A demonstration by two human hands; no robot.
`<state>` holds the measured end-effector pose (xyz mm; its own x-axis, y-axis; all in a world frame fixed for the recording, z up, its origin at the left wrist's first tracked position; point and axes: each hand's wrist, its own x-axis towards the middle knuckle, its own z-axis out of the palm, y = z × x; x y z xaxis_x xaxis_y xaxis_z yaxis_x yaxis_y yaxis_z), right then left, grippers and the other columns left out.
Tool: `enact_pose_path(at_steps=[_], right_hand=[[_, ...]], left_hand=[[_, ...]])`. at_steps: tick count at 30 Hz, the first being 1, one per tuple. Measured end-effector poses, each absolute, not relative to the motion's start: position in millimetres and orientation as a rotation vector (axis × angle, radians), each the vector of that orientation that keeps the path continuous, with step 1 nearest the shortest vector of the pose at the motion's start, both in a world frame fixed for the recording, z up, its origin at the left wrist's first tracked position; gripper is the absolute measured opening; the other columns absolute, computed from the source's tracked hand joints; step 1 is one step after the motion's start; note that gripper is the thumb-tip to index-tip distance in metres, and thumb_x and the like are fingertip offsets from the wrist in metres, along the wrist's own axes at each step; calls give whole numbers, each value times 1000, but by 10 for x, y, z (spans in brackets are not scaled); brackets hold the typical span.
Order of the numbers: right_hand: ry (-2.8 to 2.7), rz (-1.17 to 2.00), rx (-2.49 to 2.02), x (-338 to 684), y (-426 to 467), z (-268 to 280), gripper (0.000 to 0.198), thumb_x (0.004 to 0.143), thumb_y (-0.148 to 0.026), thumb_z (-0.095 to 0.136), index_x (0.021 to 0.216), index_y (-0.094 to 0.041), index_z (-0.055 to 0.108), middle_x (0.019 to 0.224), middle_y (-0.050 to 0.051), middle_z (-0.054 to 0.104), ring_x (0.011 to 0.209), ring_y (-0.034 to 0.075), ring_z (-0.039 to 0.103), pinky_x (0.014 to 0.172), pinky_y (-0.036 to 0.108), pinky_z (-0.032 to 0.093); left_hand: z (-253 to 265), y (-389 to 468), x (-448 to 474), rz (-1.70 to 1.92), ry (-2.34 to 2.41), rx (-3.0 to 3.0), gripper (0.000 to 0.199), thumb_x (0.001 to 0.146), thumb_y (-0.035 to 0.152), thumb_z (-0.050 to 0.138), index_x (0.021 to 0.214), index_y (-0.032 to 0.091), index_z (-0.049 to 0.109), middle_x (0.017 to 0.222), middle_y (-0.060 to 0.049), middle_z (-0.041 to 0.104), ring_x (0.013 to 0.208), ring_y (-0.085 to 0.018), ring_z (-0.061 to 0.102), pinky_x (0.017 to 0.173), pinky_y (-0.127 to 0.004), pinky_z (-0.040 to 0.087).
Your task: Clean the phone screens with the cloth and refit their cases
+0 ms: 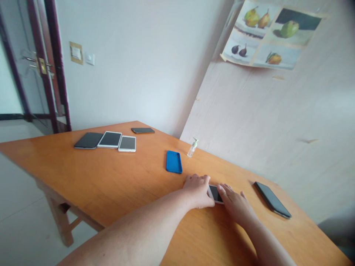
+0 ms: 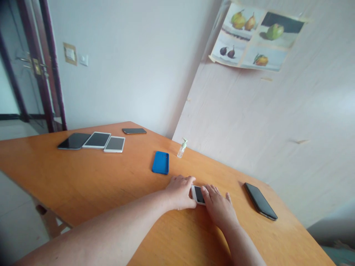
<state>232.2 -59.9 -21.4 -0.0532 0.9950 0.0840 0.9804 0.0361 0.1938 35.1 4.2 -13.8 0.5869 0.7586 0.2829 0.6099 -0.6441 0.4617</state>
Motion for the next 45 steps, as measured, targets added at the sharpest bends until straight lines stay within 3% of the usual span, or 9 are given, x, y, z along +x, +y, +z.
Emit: enact_pose_path(at_steps=[7, 14, 16, 20, 23, 27, 34, 41, 45], right_hand=[[2366, 22, 2132, 2066, -554, -163, 51, 100, -42, 18, 144, -28, 40, 149, 8, 44, 141, 27, 32, 113, 63, 19], [2149, 243, 2113, 2374, -615, -177, 49, 97, -25, 23, 140, -27, 47, 150, 11, 40, 140, 31, 33, 104, 72, 26], [2163, 232, 2150, 2361, -635, -172, 48, 98, -28, 23, 138, -27, 49, 149, 10, 42, 140, 32, 34, 105, 71, 26], [2326, 31, 2221, 2075, -641, -112, 52, 100, -45, 21, 141, -26, 46, 148, 8, 44, 140, 27, 34, 114, 58, 25], [2455, -95, 2146, 1902, -628, -62, 54, 100, -49, 22, 142, -27, 46, 148, 6, 45, 140, 25, 34, 117, 52, 22], [2342, -110, 2240, 2065, -615, -69, 54, 100, -49, 20, 141, -26, 47, 148, 8, 45, 140, 26, 35, 115, 57, 21], [2078, 145, 2263, 2533, -662, -167, 47, 98, -26, 28, 140, -21, 48, 147, 14, 45, 136, 32, 40, 109, 61, 30], [2423, -158, 2210, 1959, -686, -41, 55, 100, -47, 20, 140, -23, 48, 148, 8, 45, 142, 23, 30, 118, 51, 19], [2372, -128, 2253, 2031, -670, -33, 55, 100, -45, 20, 139, -20, 50, 147, 10, 46, 140, 25, 34, 116, 52, 22]], left_hand=[[-139, 33, 348, 685, 1106, 2492, 57, 67, 51, 59, 116, 23, 51, 104, -10, 68, 101, -34, 59, 85, -48, 45], [-97, 28, 337, 628, 1099, 2517, 56, 60, 48, 64, 108, 22, 53, 106, -12, 67, 102, -34, 58, 83, -46, 45], [-93, 23, 338, 618, 1115, 2515, 59, 59, 47, 65, 111, 22, 52, 106, -11, 67, 102, -34, 58, 85, -46, 45], [-107, 19, 343, 595, 1122, 2513, 52, 68, 52, 58, 110, 23, 51, 107, -11, 67, 105, -33, 57, 87, -46, 44], [-127, 26, 345, 619, 1116, 2522, 45, 72, 50, 53, 107, 23, 51, 108, -10, 67, 104, -33, 58, 85, -47, 44], [-131, 33, 344, 626, 1116, 2526, 52, 66, 53, 58, 107, 23, 52, 105, -10, 67, 101, -33, 59, 83, -46, 45], [-95, 25, 335, 614, 1124, 2544, 58, 61, 49, 64, 112, 23, 52, 107, -9, 67, 102, -32, 59, 84, -44, 46], [-122, 25, 341, 648, 1123, 2510, 48, 70, 54, 56, 106, 23, 53, 104, -9, 68, 102, -32, 59, 84, -45, 45], [-128, 40, 345, 640, 1111, 2517, 53, 66, 56, 60, 107, 23, 52, 106, -9, 67, 102, -32, 59, 84, -44, 46]])
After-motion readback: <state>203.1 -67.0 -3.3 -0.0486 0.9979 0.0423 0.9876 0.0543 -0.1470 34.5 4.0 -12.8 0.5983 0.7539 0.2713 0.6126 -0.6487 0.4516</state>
